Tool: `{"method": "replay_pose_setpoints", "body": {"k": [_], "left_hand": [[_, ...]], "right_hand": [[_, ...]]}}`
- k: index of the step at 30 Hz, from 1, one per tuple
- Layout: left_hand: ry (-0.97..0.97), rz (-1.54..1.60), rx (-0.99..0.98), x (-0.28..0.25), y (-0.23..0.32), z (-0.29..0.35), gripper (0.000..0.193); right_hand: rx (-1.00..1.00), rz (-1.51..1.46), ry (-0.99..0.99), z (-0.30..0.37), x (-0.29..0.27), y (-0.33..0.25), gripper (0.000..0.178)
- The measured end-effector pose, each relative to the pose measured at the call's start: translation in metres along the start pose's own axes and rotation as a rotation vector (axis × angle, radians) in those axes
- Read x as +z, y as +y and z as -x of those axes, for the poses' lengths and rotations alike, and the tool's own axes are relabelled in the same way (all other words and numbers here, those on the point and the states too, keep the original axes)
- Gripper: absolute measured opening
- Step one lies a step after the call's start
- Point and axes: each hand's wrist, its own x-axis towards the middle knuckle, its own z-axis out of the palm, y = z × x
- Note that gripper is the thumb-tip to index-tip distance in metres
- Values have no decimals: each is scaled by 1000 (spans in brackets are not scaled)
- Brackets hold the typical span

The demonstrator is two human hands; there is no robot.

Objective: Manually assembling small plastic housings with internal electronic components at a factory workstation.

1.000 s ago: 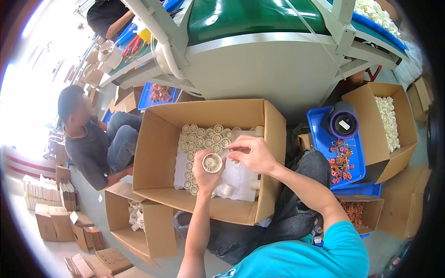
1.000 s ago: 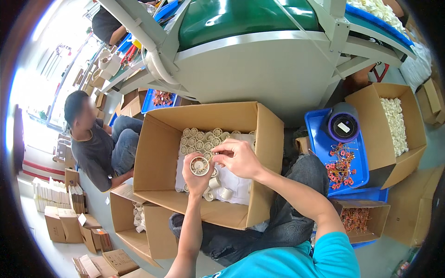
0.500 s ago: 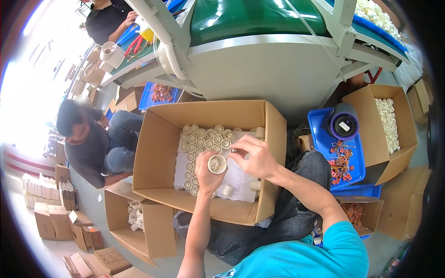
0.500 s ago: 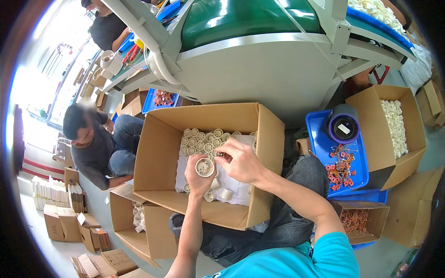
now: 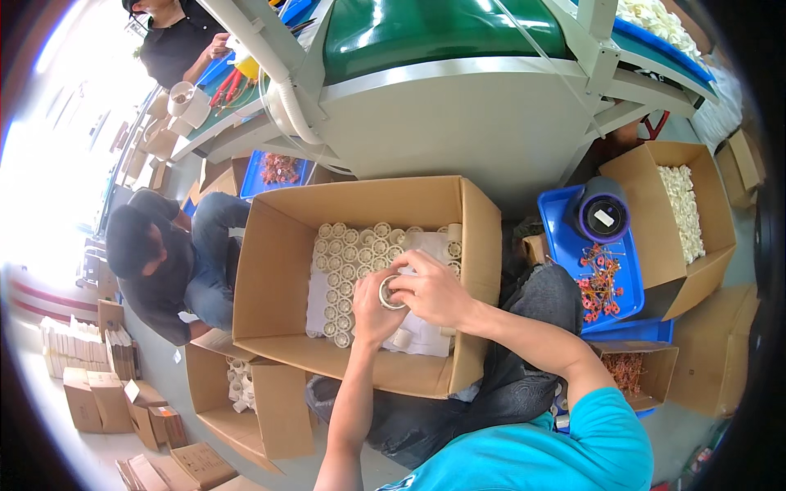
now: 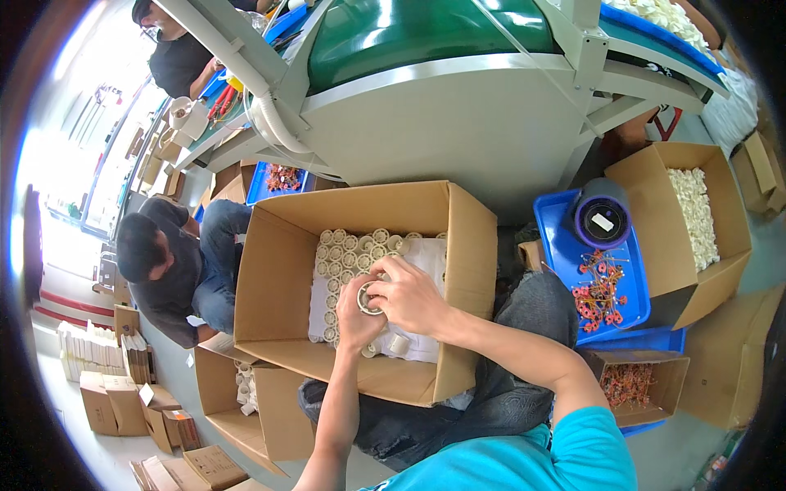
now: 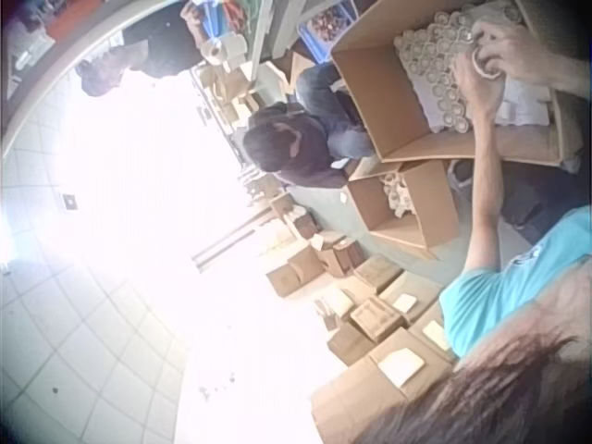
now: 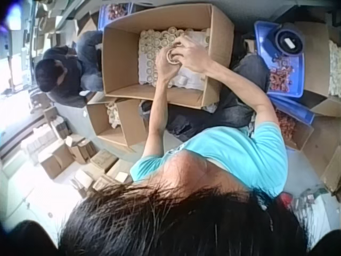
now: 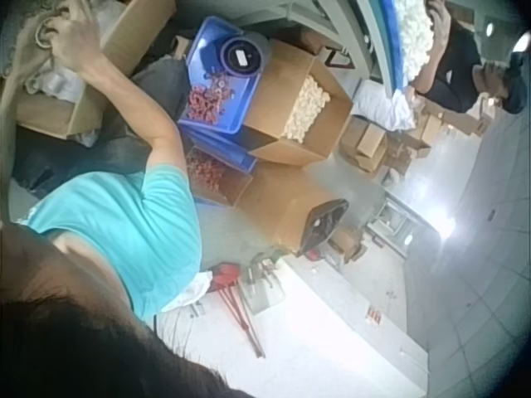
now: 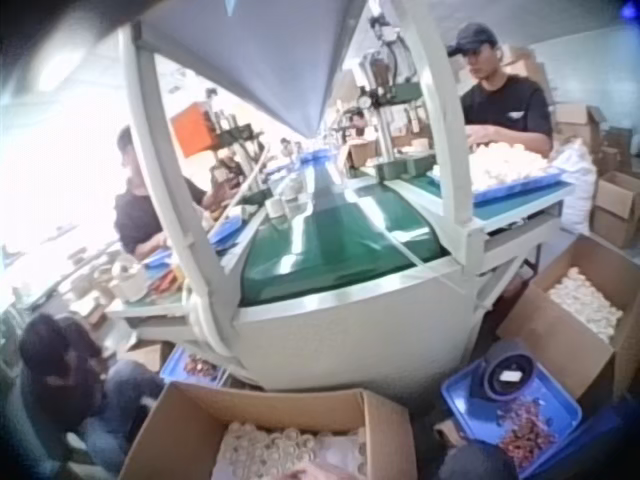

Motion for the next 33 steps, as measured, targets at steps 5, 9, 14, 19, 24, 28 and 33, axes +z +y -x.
{"method": "replay_pose_setpoints", "body": {"k": [5,9,14,19,24,28,33], "left_hand": [[-23,147,-77,4,-3,6,44],[18,153,-65,1,2,4,43],[5,170,-48,2,0,4,40],[33,176,-60,2,2,2,41],[5,172,-25,3,-1,4,39],[8,172,-31,4,1,3,37],[6,170,-28,1,-1,4,38]], "right_hand": [[65,-84,-105,-2,2,4,12],[121,-64,-102,-1,2,-2,12],[165,-113,-156,-1,-2,-3,13],[231,-226,-179,-2,0,1,13],[165,-167,-137,2,6,2,13],[117,-118,-116,4,10,4,12],[127,-142,-98,2,12,1,10]]}}
